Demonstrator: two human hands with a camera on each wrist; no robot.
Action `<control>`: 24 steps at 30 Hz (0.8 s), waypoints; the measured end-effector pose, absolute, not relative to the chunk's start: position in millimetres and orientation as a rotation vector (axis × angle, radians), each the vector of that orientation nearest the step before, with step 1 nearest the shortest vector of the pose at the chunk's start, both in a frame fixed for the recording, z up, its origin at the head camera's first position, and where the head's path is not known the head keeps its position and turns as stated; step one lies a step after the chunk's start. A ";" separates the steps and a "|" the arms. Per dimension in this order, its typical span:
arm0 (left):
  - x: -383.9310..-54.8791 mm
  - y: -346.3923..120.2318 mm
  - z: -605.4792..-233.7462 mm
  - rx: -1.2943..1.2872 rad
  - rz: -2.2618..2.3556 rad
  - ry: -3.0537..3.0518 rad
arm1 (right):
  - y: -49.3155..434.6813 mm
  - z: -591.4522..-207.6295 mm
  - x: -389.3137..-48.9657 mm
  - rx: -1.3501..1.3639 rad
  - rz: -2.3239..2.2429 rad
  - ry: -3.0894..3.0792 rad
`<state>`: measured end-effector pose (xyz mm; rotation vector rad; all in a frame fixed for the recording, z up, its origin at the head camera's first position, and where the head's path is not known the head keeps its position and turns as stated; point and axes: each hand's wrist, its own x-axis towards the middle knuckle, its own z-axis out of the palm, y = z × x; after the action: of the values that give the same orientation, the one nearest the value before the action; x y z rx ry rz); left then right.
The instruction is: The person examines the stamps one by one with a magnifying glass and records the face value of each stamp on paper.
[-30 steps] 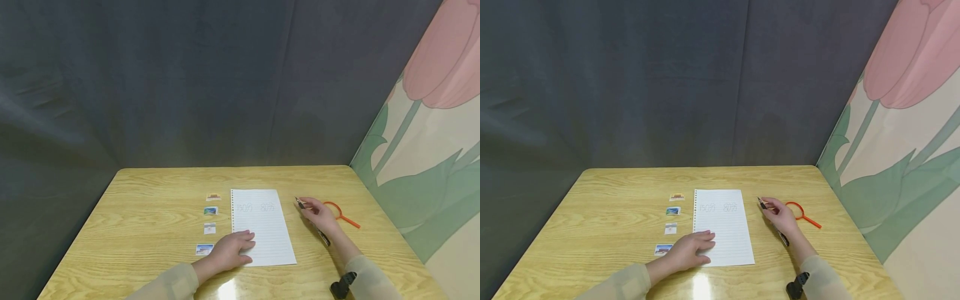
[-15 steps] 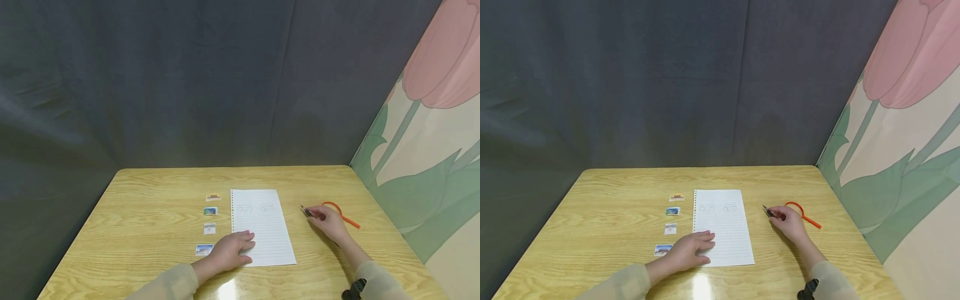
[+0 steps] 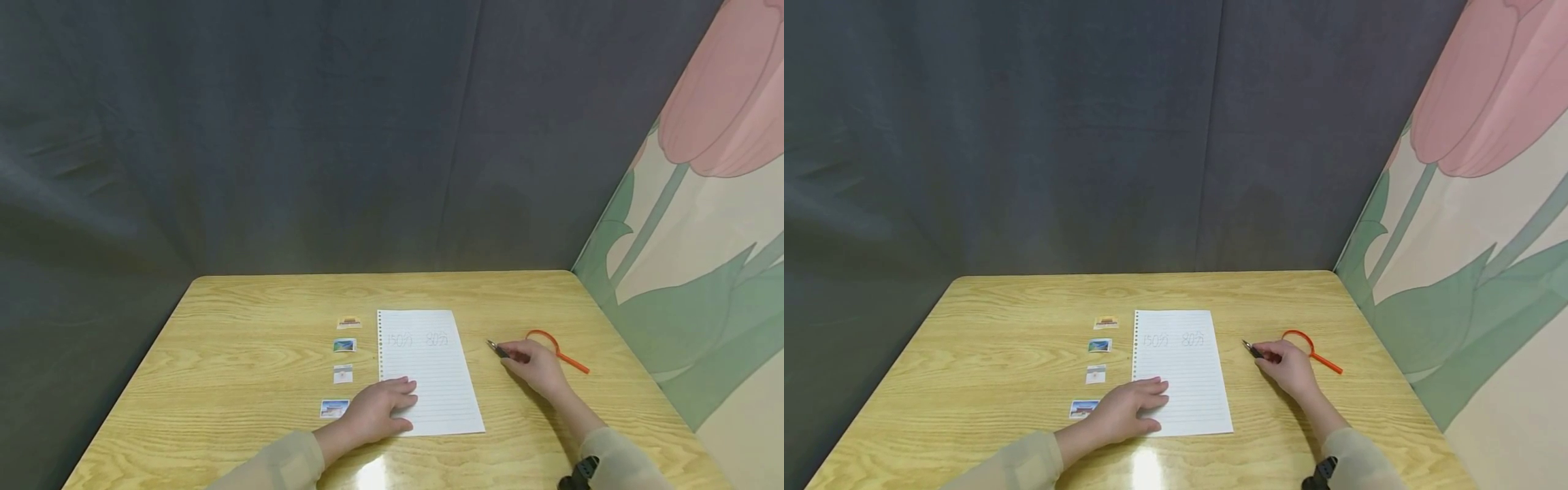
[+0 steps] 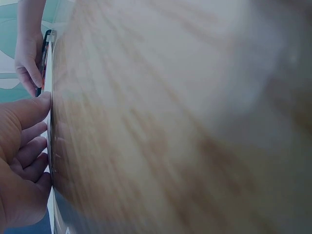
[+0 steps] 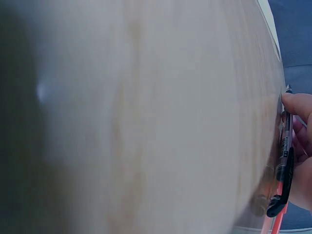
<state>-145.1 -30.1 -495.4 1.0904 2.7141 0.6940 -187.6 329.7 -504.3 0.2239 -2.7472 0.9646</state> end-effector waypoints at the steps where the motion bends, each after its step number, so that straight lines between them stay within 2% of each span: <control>1: -145.1 -30.2 -495.5 1.093 0.695 2.715 | 328.9 -503.8 -187.1 0.222 0.963 -2.747; 15: -146.3 -30.2 -498.9 1.103 0.706 2.725 | 326.8 -503.1 -186.1 0.237 0.932 -2.741; 24: -147.3 -29.3 -500.1 1.105 0.697 2.727 | 339.1 -502.9 -186.0 0.240 1.136 -2.683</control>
<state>-147.3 -29.3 -500.1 1.1049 2.7274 0.6970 -186.0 339.1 -502.9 0.2397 -2.6829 1.1361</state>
